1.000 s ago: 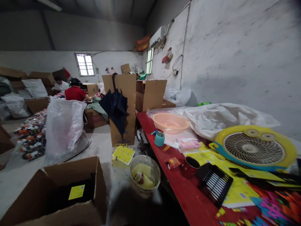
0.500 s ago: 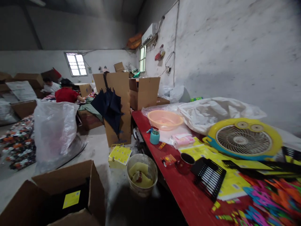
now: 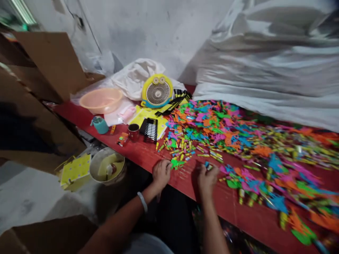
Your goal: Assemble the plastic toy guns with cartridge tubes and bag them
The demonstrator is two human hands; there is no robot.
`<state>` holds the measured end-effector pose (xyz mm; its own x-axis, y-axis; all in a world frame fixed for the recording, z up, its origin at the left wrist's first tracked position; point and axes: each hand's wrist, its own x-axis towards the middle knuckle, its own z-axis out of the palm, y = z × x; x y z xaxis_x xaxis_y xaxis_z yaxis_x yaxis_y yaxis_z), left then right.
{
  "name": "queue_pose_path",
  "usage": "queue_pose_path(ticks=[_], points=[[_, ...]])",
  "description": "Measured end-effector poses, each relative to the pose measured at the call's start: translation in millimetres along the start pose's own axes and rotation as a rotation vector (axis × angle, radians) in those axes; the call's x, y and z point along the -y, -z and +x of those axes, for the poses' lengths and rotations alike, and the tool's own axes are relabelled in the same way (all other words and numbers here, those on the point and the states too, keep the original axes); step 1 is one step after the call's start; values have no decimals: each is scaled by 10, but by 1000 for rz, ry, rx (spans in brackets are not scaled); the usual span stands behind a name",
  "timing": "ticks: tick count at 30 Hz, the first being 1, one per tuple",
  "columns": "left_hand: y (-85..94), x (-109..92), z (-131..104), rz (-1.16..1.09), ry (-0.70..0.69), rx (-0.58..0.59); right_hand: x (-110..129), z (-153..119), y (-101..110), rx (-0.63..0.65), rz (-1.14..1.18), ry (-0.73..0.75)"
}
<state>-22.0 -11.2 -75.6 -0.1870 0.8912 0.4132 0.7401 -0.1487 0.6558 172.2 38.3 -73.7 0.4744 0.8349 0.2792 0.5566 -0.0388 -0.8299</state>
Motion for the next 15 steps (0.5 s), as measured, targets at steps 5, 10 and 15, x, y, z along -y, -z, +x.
queue_pose_path(ticks=[5,10,15], points=[[-65,-68,-30,76,-105,119,69,-133,29,5,8,48],[-84,-101,-13,102,-121,162,-9,-105,48,31,89,65],[-20,-146,22,214,-170,213,-45,-85,36,26,28,198]])
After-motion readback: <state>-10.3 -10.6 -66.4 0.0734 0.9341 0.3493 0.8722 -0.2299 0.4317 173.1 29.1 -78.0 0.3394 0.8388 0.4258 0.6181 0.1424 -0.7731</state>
